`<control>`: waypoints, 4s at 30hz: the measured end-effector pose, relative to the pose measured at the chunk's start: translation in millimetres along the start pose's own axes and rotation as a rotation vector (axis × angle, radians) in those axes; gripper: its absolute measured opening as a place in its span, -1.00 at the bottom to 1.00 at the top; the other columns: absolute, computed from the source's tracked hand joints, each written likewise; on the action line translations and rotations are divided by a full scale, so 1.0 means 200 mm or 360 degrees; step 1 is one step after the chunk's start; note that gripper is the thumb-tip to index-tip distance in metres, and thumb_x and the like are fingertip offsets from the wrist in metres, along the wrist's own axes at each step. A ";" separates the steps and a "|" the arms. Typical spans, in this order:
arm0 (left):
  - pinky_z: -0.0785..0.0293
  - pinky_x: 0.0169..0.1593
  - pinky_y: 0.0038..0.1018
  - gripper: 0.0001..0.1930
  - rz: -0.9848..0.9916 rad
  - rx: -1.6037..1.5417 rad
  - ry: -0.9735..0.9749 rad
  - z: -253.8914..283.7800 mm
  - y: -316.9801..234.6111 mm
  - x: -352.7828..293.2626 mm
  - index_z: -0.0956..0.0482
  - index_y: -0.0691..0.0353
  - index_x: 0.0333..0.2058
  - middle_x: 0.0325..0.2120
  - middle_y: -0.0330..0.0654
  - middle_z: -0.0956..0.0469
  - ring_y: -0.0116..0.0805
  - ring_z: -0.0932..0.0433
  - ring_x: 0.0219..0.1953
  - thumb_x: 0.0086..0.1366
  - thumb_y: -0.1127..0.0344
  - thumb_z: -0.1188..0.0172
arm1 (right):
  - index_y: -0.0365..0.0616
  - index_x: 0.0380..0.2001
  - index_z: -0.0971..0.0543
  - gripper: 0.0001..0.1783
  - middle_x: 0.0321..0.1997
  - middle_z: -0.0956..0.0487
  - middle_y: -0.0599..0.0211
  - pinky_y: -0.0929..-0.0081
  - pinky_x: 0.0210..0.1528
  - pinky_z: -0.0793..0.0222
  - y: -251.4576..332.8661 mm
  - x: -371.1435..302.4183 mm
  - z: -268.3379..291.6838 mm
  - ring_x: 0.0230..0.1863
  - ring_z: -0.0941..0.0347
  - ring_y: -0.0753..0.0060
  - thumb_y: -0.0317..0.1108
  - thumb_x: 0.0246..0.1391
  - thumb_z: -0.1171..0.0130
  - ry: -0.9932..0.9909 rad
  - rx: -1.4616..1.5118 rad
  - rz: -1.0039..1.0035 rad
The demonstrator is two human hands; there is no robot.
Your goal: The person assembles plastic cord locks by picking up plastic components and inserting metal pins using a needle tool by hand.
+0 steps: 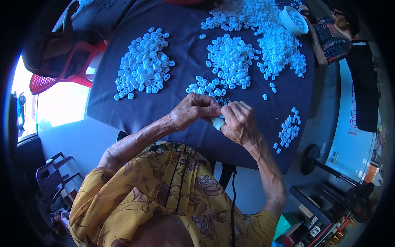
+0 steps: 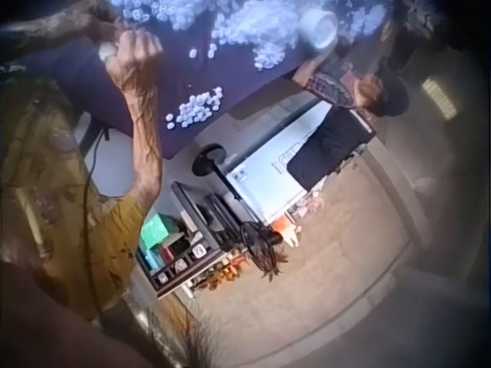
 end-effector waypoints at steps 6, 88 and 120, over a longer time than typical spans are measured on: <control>-0.45 -0.31 -0.54 -0.84 0.0089 0.0042 -0.0067 0.03 0.08 -0.02 -0.51 0.31 -0.48 -0.53 -0.24 -0.51 -0.50 -0.47 -0.46 0.11 0.31 -0.13 | -0.20 -0.64 -0.30 -0.79 -0.67 -0.28 0.26 0.37 -0.58 -0.21 0.00 -0.06 -0.09 -0.63 -0.28 0.26 -0.50 -0.50 -0.07 0.0017 0.0045 0.0010; -0.40 -0.37 -0.54 -0.82 -0.0158 0.0762 -0.0049 0.09 -0.09 0.31 -0.55 0.30 -0.47 -0.54 -0.19 -0.55 -0.49 -0.49 -0.49 0.07 0.29 -0.13 | -0.18 -0.46 -0.50 -0.91 -0.56 -0.47 0.48 0.72 -0.46 -0.23 -0.30 -0.07 -0.12 -0.52 -0.36 0.71 -0.44 -0.07 -0.02 -0.0601 0.1457 -0.1200; -0.41 -0.40 -0.23 -0.85 -0.0829 0.1824 -0.0459 0.10 0.00 0.44 -0.52 0.23 -0.52 -0.56 -0.03 -0.48 -0.04 -0.49 -0.46 -0.17 0.42 -0.11 | -0.22 -0.45 -0.49 -0.85 -0.57 -0.50 0.31 0.59 -0.37 -0.30 -0.42 -0.26 -0.22 -0.50 -0.42 0.54 -0.41 -0.06 0.04 -0.0765 0.1242 -0.1551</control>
Point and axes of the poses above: each hand's wrist, its own x-axis towards the middle knuckle, its own z-axis out of the back of the hand, y = z × x, the point moved 3 cm from there along x, towards the middle knuckle
